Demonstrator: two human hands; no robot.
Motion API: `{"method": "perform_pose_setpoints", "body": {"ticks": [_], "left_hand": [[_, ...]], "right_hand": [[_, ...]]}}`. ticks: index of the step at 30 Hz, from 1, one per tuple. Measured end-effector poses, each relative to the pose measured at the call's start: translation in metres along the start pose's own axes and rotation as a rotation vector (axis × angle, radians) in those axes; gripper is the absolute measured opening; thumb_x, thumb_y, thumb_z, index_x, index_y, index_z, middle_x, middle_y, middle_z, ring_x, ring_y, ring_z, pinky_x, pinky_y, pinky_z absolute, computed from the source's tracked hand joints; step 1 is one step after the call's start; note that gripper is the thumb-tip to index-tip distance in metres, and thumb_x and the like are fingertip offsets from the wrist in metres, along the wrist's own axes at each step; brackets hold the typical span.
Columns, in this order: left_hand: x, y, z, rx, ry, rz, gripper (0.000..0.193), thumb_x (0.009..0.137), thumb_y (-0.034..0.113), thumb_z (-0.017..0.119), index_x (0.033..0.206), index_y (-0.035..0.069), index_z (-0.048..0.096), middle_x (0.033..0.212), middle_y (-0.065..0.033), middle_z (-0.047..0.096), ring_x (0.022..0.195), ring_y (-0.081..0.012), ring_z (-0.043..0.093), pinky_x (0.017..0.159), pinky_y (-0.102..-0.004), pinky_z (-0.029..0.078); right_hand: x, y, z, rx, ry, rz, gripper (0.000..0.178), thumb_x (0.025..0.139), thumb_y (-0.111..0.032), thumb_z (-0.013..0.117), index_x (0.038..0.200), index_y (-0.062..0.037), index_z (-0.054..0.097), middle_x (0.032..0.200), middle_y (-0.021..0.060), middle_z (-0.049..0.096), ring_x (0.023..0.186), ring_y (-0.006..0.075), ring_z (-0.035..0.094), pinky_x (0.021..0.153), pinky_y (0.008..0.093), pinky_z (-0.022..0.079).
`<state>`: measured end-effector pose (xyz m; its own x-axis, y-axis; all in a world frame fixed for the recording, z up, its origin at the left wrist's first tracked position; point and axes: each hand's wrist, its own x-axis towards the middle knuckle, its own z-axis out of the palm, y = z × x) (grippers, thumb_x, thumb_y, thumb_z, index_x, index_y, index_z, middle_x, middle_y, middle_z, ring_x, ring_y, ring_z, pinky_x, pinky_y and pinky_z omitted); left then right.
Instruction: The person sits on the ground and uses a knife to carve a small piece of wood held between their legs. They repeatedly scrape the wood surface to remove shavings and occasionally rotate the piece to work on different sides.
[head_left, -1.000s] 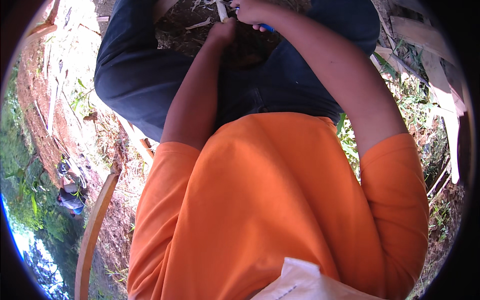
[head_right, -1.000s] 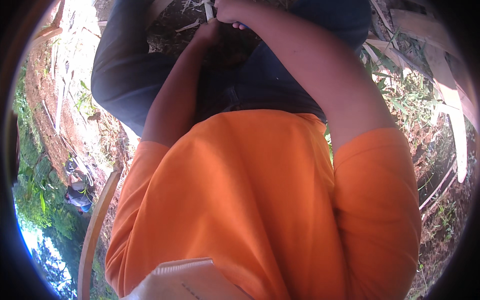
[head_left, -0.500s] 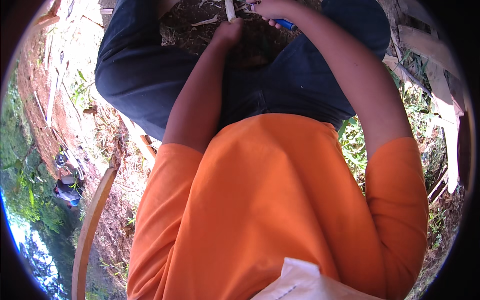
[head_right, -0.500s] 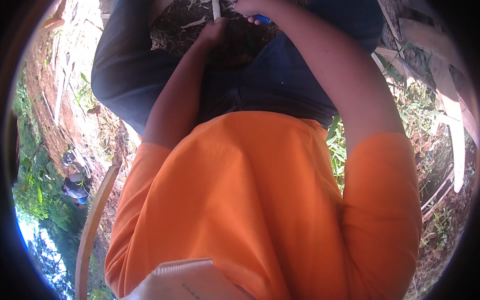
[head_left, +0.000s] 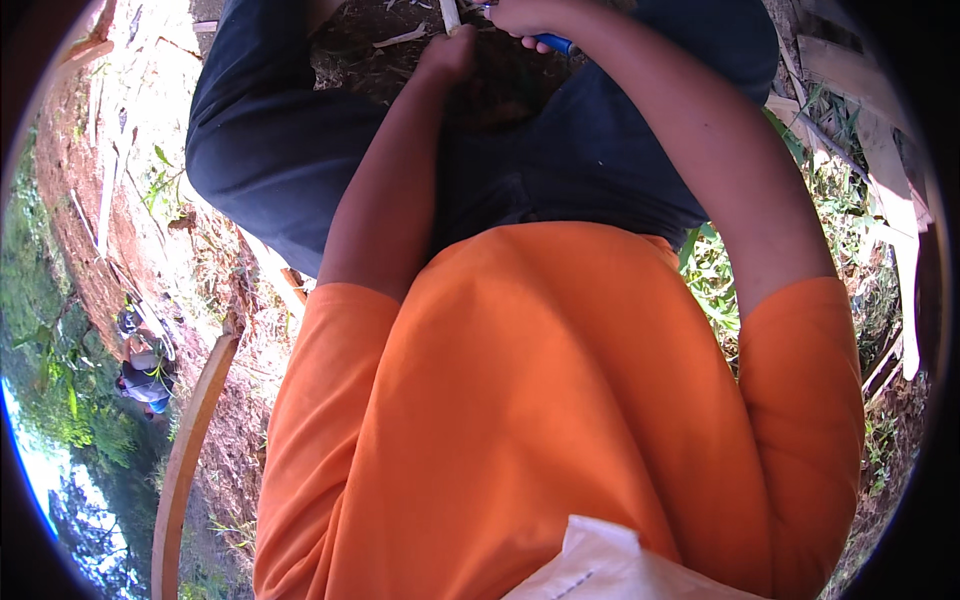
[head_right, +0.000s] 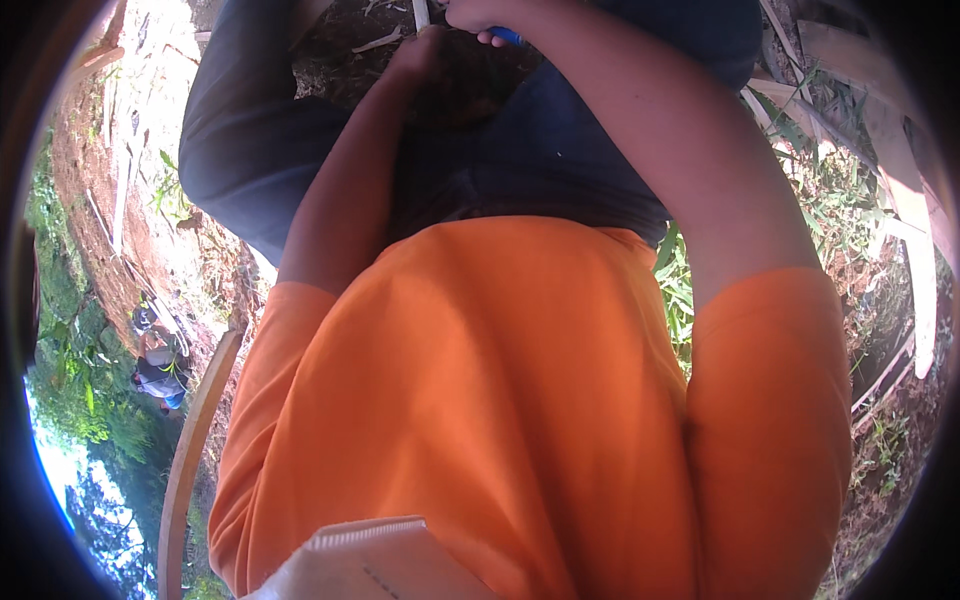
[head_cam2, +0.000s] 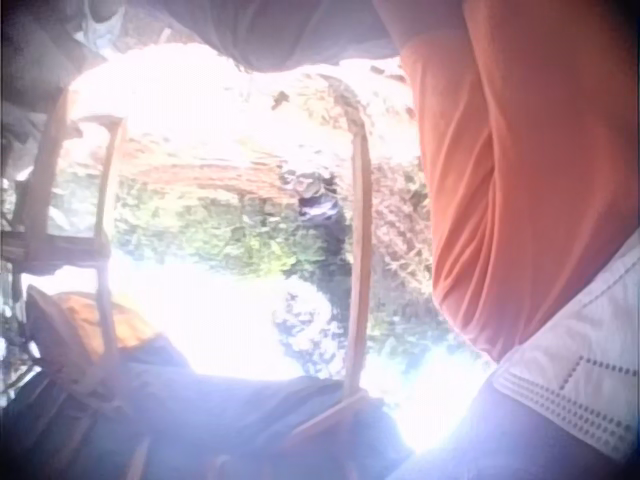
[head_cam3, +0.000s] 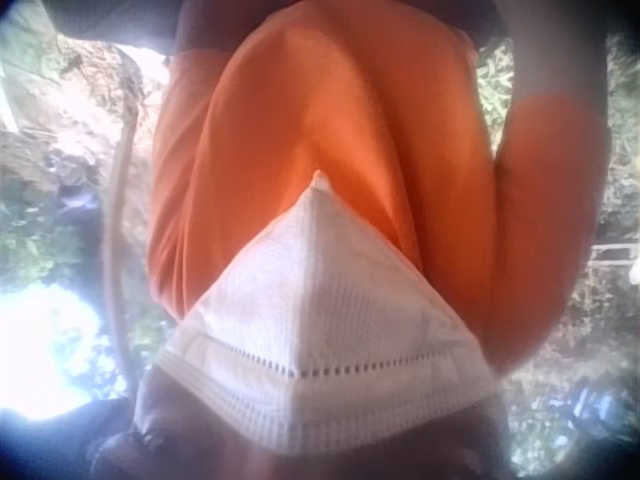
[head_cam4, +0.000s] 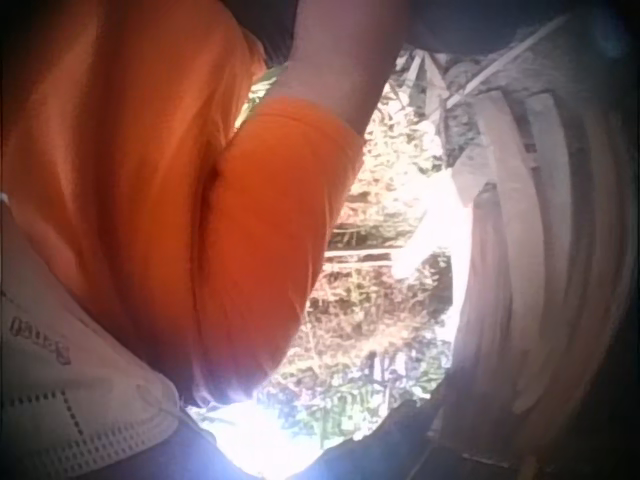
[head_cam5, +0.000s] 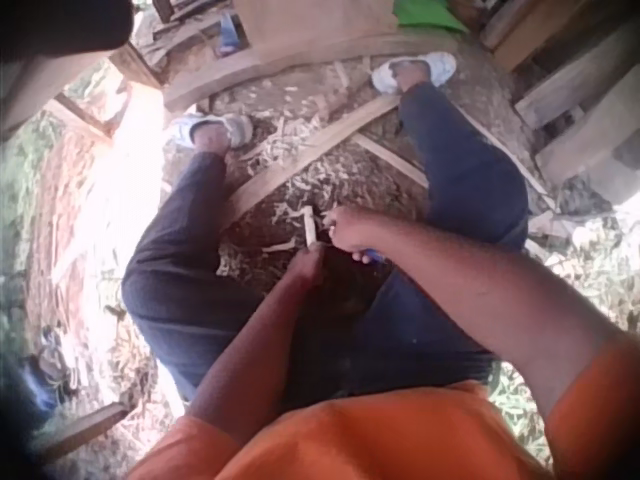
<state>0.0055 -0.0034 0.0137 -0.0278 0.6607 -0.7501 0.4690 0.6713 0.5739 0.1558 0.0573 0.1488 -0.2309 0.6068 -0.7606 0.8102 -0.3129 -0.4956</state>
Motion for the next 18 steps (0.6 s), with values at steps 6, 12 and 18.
{"method": "perform_pose_setpoints", "body": {"ticks": [6, 12, 18], "left_hand": [[0.019, -0.018, 0.002, -0.138, -0.072, -0.041, 0.075, 0.091, 0.056, 0.047, 0.126, -0.009, 0.063, 0.132, -0.0339, 0.059, 0.128, -0.0438, 0.057, 0.107, -0.0464, 0.044], [-0.008, 0.004, -0.003, 0.092, 0.014, 0.048, 0.083, 0.09, 0.06, 0.053, 0.129, -0.013, 0.056, 0.126, -0.0344, 0.062, 0.121, -0.0436, 0.062, 0.103, -0.0463, 0.048], [-0.039, 0.019, -0.011, 0.374, 0.073, 0.105, 0.097, 0.088, 0.063, 0.055, 0.133, -0.021, 0.04, 0.127, -0.0375, 0.06, 0.124, -0.0452, 0.06, 0.106, -0.0469, 0.047]], "right_hand": [[0.021, -0.023, 0.006, 0.044, 0.021, 0.125, 0.037, 0.097, -0.018, 0.043, 0.128, -0.0179, 0.063, 0.069, 0.0127, 0.064, 0.05, 0.0226, 0.061, 0.045, 0.0421, 0.052], [0.037, 0.006, -0.005, 0.19, 0.158, 0.069, 0.036, 0.098, -0.017, 0.047, 0.13, -0.0157, 0.062, 0.072, 0.0129, 0.067, 0.051, 0.0215, 0.063, 0.044, 0.0405, 0.054], [-0.011, 0.021, -0.004, 0.146, 0.025, -0.036, 0.042, 0.099, -0.017, 0.048, 0.14, -0.0175, 0.057, 0.075, 0.0144, 0.069, 0.049, 0.0203, 0.063, 0.043, 0.0372, 0.053]]}}
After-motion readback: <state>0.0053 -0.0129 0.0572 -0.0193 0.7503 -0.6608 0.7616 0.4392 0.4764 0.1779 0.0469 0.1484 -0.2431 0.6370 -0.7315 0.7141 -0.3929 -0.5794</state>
